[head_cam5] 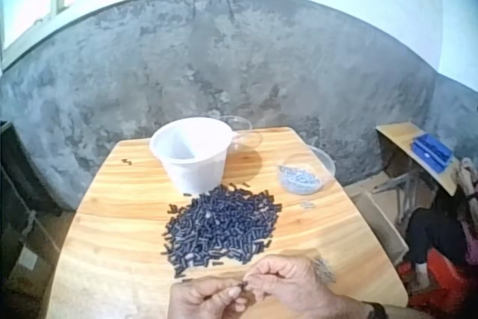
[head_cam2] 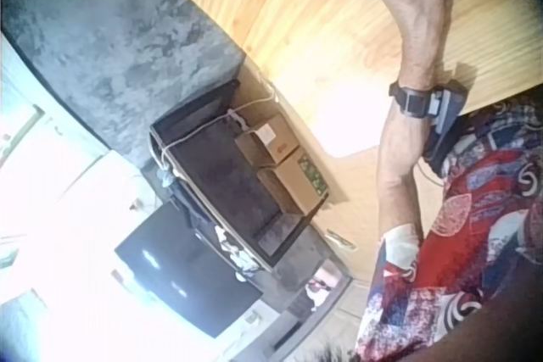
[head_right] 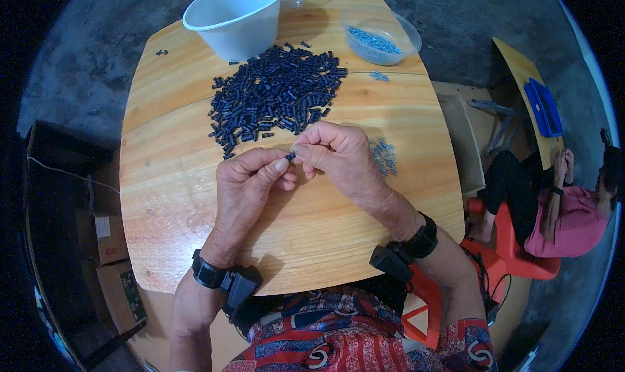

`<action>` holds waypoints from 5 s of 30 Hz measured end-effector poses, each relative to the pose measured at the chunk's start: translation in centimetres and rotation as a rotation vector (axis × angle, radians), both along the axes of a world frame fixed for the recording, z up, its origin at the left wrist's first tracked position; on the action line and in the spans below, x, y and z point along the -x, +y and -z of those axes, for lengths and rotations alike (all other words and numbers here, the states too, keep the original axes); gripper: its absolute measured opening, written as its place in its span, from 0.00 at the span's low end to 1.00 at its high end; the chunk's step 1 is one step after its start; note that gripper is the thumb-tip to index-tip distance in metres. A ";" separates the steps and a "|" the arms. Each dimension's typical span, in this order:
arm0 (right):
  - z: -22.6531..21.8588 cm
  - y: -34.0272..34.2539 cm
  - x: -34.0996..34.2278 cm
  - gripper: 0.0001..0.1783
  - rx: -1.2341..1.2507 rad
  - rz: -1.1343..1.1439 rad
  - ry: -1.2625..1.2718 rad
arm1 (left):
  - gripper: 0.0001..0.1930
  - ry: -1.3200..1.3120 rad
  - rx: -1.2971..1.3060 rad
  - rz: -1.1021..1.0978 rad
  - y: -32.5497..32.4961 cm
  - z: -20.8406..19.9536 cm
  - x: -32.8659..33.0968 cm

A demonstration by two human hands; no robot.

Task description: Assembling small blue and black plastic or rubber components at a workbench.

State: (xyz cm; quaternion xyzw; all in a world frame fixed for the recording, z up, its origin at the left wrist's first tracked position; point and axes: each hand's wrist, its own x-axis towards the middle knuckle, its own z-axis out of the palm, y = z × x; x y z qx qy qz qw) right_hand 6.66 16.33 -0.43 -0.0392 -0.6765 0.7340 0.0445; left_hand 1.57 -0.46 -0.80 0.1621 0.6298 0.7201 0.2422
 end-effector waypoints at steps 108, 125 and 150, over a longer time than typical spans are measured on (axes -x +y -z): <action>-1.5 0.6 -1.1 0.17 -1.231 0.042 0.701 | 0.07 -0.313 -0.047 0.162 -0.2 0.3 0.9; -1.0 0.6 -0.4 0.21 -1.182 0.058 0.809 | 0.11 -0.209 -0.064 0.315 -0.7 -1.0 0.9; -1.4 -0.8 -1.6 0.17 -1.406 0.012 0.588 | 0.12 0.301 0.276 0.241 -0.6 -2.0 -0.1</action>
